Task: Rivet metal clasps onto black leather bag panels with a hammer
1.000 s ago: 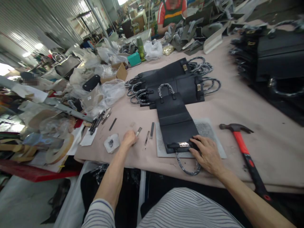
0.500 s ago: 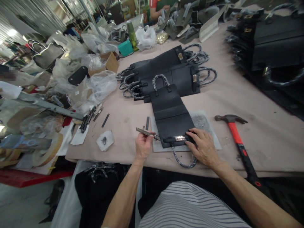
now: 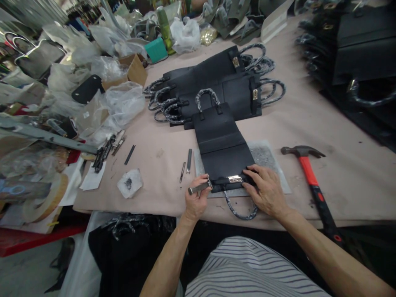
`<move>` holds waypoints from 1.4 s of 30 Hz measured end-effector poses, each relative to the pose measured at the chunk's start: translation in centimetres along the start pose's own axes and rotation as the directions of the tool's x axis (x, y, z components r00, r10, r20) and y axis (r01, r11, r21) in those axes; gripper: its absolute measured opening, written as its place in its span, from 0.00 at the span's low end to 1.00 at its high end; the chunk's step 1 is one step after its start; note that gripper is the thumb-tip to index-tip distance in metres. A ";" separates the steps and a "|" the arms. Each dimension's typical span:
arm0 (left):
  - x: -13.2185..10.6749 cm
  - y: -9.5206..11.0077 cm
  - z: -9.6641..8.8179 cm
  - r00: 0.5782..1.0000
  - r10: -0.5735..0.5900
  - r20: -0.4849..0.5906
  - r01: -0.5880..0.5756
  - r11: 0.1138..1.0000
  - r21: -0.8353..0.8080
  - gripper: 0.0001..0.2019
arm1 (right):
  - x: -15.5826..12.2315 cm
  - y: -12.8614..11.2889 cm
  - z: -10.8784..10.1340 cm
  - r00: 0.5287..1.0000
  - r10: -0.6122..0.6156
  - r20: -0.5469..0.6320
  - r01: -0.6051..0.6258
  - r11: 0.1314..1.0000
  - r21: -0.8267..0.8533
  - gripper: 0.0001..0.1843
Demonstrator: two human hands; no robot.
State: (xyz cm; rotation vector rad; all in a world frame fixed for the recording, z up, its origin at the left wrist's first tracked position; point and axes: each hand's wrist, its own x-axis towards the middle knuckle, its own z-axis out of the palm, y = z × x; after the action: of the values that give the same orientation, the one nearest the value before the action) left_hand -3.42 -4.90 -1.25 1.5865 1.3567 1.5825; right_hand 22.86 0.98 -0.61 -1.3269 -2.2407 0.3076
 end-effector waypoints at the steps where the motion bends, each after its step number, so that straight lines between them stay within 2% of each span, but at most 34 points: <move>1: -0.1 0.0 0.0 1.000 -0.012 0.005 0.012 1.000 -0.014 0.07 | 0.0 0.0 -0.1 1.000 0.003 0.006 -0.003 1.000 0.001 0.20; 5: -0.4 -0.2 0.0 0.997 -0.070 0.014 0.071 0.997 -0.041 0.06 | 0.3 -0.6 -0.8 0.999 0.006 0.046 -0.005 1.000 -0.015 0.22; 8: -0.4 -0.3 -0.1 0.995 -0.099 0.025 0.101 0.993 -0.065 0.06 | 0.3 -2.2 -1.4 0.996 -0.059 0.063 0.061 0.998 -0.019 0.20; 12: -0.4 -0.3 -0.2 0.992 -0.124 0.035 0.126 0.988 -0.085 0.06 | 0.2 -5.0 -1.3 0.959 -0.215 0.185 0.210 0.977 0.049 0.18; 15: -0.4 -0.2 -0.2 0.992 -0.117 0.041 0.120 0.989 -0.088 0.06 | 0.3 -6.1 -0.6 0.935 -0.232 0.269 0.227 0.973 0.049 0.18; 19: -0.2 -0.1 -0.1 0.995 -0.093 0.045 0.097 0.990 -0.098 0.07 | 0.6 -6.2 -0.2 0.929 -0.194 0.315 0.197 0.980 0.023 0.19; 29: 0.0 -0.3 0.3 0.995 -0.084 0.054 0.090 0.989 -0.116 0.06 | 1.5 -6.8 -0.5 0.919 -0.171 0.356 0.180 0.984 0.007 0.19; 42: 0.5 -0.2 0.5 0.996 0.000 0.094 0.007 0.997 -0.074 0.06 | 1.4 -6.3 -0.3 0.931 -0.193 0.308 0.168 0.980 0.107 0.17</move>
State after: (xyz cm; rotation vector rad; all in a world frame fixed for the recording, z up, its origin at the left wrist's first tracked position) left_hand -3.12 -4.22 -1.32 1.5922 1.2362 1.5185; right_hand 17.79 -0.99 2.87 -1.0808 -2.5661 0.5712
